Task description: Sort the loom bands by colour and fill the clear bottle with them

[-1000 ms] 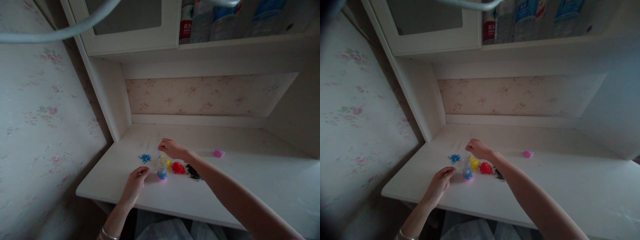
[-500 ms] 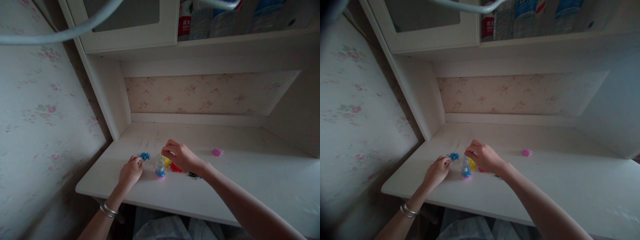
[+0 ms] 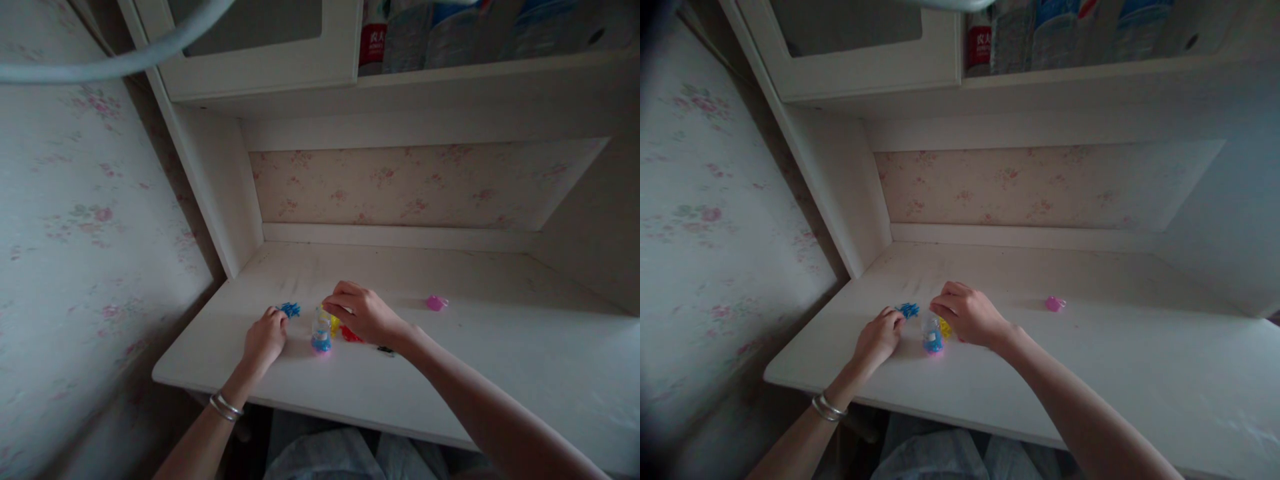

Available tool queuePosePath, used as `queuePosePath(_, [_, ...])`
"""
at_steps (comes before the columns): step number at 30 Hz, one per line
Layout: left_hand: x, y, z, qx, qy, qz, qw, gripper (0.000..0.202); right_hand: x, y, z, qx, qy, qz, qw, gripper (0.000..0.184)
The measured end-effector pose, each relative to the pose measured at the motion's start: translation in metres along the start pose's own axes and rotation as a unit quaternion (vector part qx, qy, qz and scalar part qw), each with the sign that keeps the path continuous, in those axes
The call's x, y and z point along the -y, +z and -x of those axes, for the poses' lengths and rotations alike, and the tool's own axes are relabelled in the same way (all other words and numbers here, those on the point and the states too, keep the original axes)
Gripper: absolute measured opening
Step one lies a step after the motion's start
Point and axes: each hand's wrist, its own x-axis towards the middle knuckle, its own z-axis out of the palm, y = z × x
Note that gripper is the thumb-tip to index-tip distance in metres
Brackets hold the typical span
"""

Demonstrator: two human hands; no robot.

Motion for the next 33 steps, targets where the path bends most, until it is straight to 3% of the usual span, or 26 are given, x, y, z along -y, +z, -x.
queuePosePath(5, [0.003, -0.01, 0.0, -0.057, 0.031, 0.081, 0.995, 0.021, -0.007, 0.002, 0.007, -0.051, 0.041, -0.048, 0.997, 0.023])
queuePosePath(11, [-0.02, -0.056, 0.012, -0.117, 0.159, 0.223, 0.955, 0.02, -0.014, 0.016, 0.021, -0.108, 0.102, -0.121, 0.981, 0.023])
queuePosePath(16, [-0.049, -0.087, 0.031, -0.137, 0.246, 0.144, 0.949, 0.018, -0.016, 0.026, 0.03, -0.099, 0.133, -0.143, 0.976, 0.022])
queuePosePath(21, [-0.058, -0.094, 0.033, -0.142, 0.295, -0.01, 0.945, 0.018, -0.019, 0.031, 0.035, -0.09, 0.145, -0.158, 0.973, 0.023])
queuePosePath(25, [-0.062, -0.097, 0.029, -0.133, 0.329, -0.063, 0.933, 0.022, -0.022, 0.036, 0.041, -0.089, 0.166, -0.167, 0.968, 0.025])
queuePosePath(30, [-0.064, -0.095, 0.025, -0.108, 0.346, -0.039, 0.931, 0.029, -0.021, 0.035, 0.04, -0.093, 0.174, -0.176, 0.964, 0.027])
queuePosePath(33, [-0.059, -0.09, 0.022, -0.131, 0.321, 0.04, 0.937, 0.032, -0.023, 0.033, 0.033, -0.094, 0.175, -0.161, 0.967, 0.027])
